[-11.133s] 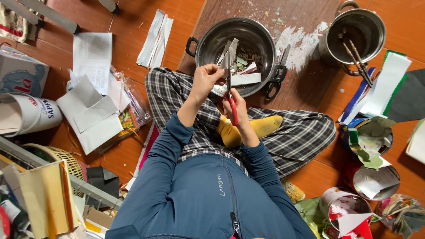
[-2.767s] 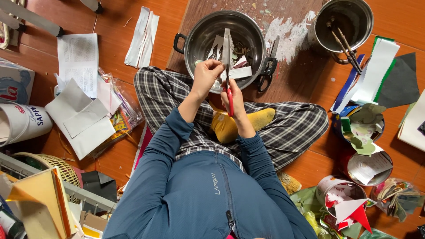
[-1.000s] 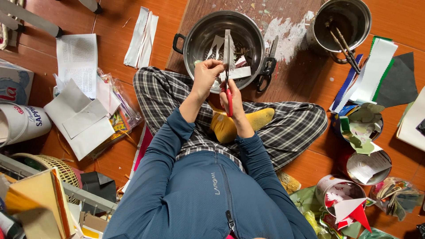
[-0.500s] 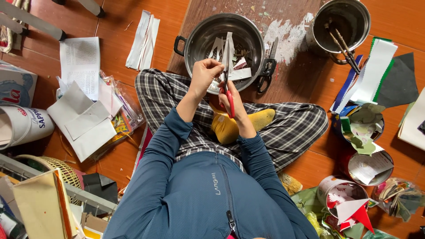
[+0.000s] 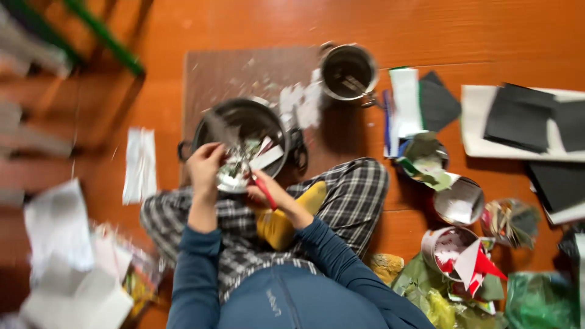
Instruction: Cutting paper into thin strips using scissors and placing them into a pot
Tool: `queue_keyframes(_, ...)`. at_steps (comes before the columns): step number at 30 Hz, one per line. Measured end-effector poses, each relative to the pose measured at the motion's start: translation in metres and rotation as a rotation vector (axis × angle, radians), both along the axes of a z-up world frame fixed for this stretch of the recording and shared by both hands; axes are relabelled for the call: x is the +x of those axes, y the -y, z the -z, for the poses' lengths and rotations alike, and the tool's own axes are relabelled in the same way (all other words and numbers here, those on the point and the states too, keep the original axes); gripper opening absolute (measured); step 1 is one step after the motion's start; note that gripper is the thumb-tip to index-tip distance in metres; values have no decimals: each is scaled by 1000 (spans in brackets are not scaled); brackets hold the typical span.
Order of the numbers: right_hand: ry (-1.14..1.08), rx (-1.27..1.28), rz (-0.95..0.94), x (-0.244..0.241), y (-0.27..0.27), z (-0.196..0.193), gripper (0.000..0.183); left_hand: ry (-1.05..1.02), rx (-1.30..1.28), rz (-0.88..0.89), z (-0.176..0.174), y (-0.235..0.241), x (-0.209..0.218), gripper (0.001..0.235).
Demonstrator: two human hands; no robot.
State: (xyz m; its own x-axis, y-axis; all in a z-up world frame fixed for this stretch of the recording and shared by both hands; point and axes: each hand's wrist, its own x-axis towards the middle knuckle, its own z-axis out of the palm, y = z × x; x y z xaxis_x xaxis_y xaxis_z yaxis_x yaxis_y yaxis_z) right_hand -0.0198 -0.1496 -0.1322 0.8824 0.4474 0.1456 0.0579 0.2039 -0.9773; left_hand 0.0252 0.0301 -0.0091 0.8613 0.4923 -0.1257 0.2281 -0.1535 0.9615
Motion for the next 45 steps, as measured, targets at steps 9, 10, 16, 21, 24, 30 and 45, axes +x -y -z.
queue_keyframes(9,-172,120,241,77,-13,-10,61,-50,-149,239,41,-14,-1,11)
queue_keyframes(10,-156,125,244,80,-16,-9,61,-35,-144,244,45,-13,-4,11)
queue_keyframes(16,-179,193,193,76,-7,-26,65,-219,-370,214,66,-11,-12,18)
queue_keyframes(21,-140,166,177,69,-5,-40,64,-309,-431,254,77,-20,-10,24)
queue_keyframes(24,-102,175,133,69,-4,-52,66,-330,-488,272,79,-23,-9,23)
queue_keyframes(30,3,-23,134,72,-6,-18,67,-131,8,375,34,6,-14,33)
queue_keyframes(45,-74,-31,51,72,1,-26,58,318,-196,-164,6,-37,35,8)
